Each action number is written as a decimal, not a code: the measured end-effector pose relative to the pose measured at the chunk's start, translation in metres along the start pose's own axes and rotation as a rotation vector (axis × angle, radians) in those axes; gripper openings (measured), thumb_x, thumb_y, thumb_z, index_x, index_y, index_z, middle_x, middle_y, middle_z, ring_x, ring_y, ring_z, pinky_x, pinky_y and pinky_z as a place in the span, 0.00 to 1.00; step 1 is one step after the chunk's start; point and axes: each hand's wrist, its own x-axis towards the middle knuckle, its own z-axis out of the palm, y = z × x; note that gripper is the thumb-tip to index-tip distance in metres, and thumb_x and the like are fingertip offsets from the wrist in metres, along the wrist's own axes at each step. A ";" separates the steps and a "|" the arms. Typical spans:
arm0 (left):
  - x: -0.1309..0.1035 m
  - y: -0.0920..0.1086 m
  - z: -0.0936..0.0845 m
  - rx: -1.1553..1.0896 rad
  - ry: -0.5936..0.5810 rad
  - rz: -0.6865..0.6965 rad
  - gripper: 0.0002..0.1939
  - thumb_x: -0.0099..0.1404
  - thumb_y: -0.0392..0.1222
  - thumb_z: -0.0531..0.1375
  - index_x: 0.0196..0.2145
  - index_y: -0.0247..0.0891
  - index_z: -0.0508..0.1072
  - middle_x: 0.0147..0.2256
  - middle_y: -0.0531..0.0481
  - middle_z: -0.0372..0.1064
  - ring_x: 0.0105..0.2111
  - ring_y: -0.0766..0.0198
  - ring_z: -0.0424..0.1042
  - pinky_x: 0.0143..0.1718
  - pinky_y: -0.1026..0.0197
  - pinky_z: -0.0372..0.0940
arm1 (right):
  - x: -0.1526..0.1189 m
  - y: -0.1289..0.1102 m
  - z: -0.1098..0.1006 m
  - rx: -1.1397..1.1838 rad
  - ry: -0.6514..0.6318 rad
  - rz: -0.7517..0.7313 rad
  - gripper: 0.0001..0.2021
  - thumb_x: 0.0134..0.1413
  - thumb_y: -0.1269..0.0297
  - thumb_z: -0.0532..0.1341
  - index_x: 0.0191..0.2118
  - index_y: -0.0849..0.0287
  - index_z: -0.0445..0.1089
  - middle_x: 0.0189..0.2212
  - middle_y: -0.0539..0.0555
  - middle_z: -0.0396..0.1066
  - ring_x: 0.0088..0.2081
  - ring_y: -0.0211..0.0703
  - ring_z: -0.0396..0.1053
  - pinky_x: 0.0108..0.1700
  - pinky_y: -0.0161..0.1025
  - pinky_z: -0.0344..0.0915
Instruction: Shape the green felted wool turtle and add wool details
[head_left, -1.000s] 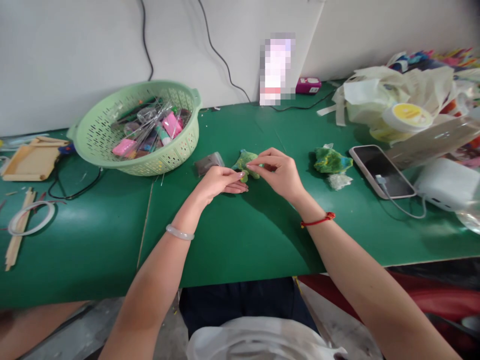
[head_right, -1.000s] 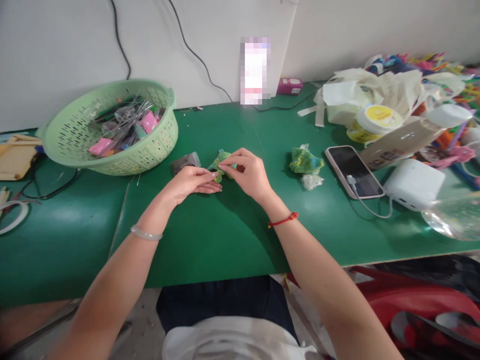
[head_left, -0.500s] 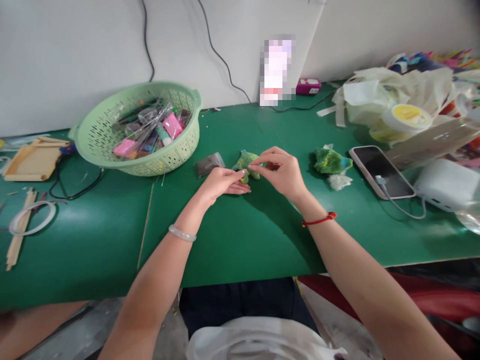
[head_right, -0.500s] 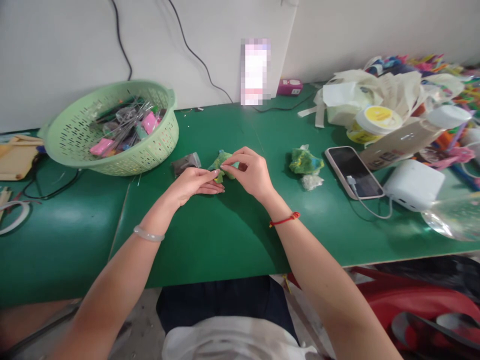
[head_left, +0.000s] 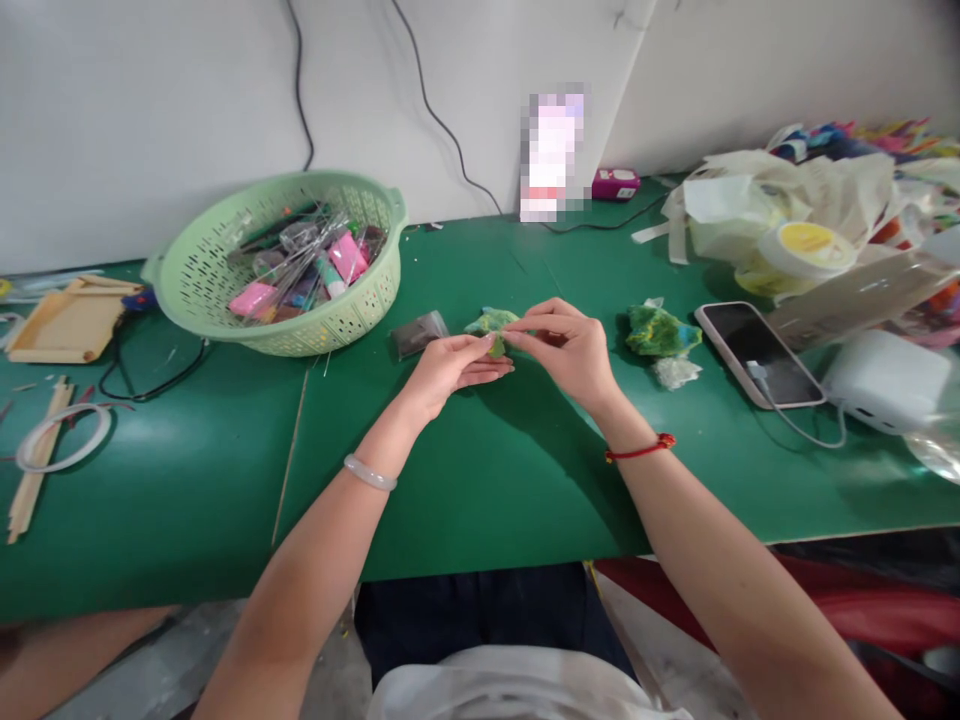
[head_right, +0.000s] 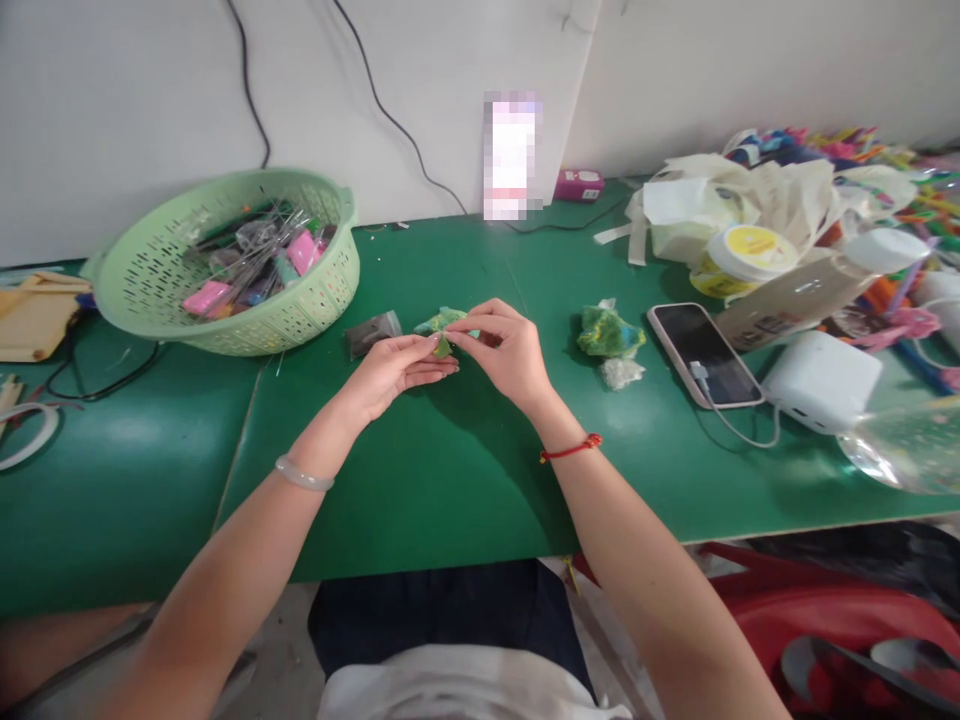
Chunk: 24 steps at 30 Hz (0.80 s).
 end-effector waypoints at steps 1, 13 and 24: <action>0.001 -0.001 0.000 -0.023 -0.013 -0.004 0.10 0.73 0.36 0.63 0.33 0.32 0.80 0.32 0.44 0.83 0.34 0.64 0.84 0.50 0.60 0.75 | 0.000 0.001 0.001 -0.003 0.007 0.002 0.09 0.58 0.53 0.72 0.35 0.51 0.86 0.35 0.52 0.75 0.25 0.34 0.58 0.27 0.39 0.63; 0.001 -0.005 0.002 -0.073 -0.103 -0.086 0.10 0.74 0.34 0.62 0.33 0.31 0.79 0.33 0.43 0.83 0.35 0.64 0.83 0.56 0.56 0.73 | -0.016 -0.034 -0.017 -0.085 0.122 -0.064 0.03 0.59 0.61 0.71 0.35 0.48 0.85 0.36 0.53 0.77 0.30 0.41 0.66 0.30 0.42 0.66; -0.002 -0.002 0.000 -0.020 -0.145 -0.148 0.10 0.75 0.33 0.60 0.34 0.30 0.78 0.34 0.41 0.83 0.36 0.62 0.84 0.55 0.54 0.74 | -0.019 0.001 -0.011 0.091 0.157 0.118 0.04 0.52 0.59 0.73 0.31 0.52 0.84 0.32 0.52 0.77 0.26 0.36 0.58 0.27 0.40 0.57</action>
